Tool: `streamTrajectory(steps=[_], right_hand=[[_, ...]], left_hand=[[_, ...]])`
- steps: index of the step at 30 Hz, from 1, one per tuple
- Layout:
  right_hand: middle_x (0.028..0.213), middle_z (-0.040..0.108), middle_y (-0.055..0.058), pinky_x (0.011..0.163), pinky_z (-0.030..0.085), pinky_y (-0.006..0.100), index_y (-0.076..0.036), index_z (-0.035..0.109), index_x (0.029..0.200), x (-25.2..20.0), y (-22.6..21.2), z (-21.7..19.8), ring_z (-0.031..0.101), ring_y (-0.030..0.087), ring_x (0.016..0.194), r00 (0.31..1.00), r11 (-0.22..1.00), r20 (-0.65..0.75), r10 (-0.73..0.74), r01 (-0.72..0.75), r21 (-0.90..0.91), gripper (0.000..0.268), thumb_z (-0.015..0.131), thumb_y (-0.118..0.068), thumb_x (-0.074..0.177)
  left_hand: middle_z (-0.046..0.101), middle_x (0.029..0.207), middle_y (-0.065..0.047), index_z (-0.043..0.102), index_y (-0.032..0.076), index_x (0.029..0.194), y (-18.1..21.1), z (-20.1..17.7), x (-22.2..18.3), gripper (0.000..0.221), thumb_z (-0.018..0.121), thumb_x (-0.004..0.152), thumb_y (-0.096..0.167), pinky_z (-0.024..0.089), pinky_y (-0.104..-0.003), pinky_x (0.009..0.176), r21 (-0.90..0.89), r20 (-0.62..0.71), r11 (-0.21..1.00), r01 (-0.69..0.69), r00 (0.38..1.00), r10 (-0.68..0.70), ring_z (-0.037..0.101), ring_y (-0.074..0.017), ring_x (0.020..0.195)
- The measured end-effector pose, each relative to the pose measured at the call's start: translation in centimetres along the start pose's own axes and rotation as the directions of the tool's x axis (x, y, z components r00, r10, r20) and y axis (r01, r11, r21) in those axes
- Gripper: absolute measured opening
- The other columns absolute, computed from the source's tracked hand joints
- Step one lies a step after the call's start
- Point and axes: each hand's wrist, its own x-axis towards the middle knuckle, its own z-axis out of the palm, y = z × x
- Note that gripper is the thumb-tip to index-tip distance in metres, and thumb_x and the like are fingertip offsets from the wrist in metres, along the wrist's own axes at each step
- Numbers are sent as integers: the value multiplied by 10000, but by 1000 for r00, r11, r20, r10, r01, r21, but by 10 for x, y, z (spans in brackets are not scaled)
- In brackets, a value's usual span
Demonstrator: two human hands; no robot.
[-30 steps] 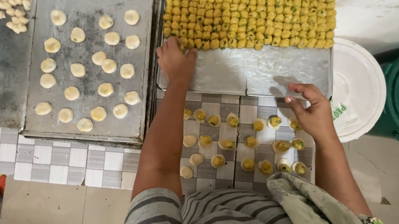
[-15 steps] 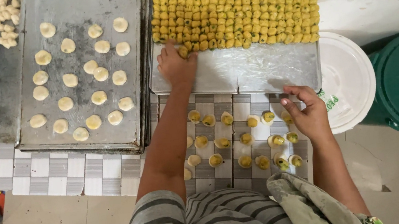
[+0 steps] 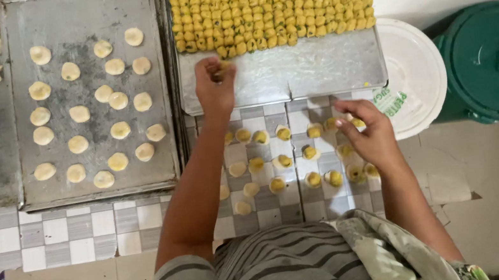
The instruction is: Assembling cookies by placing small yellow dough portions onto white dough bases on a baking tray.
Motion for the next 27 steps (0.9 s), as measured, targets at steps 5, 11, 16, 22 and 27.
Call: streamTrajectory(steps=[5,11,16,22,27], right_hand=[[976,599,181,806,488,457,-32,610,1164,11,-66,55,617,383,936,972,977,105,-212,207,58,389,716,-54,790],[940,603,130,818,470,405,-64,654,1121,-4,-103,115,622,308,892,916,933,222,-333,285,222,348,736,-99,785],[889,616,143,797,471,392,-47,673,1056,-25,-111,144,617,294,838,908,942,294,-300,233,243,249,702,-90,813],[873,625,139,759,480,439,-104,687,1051,-47,-82,177,616,357,827,924,964,302,-234,261,-55,283,727,-136,773],[846,638,154,747,487,451,-85,684,1005,-58,-78,186,623,376,809,956,964,279,-93,156,-215,238,707,-113,770]], left_hand=[[654,833,-92,587,82,994,54,-35,-46,287,758,783,175,525,-251,585,-294,514,842,452,817,-260,668,-202,699],[621,724,-103,600,48,951,71,-100,-81,272,733,793,224,490,-190,406,-195,699,801,566,653,-292,675,-205,601],[621,722,-84,605,116,891,71,-152,-108,347,716,776,424,481,-189,390,-163,623,718,676,635,-456,676,-194,612],[637,846,-22,628,153,970,42,-171,-132,253,684,825,353,421,-151,455,-195,555,565,802,565,-610,649,-157,700],[603,858,-81,578,51,1050,14,-167,-135,333,720,750,75,482,-186,450,-116,434,822,558,773,-463,633,-169,613]])
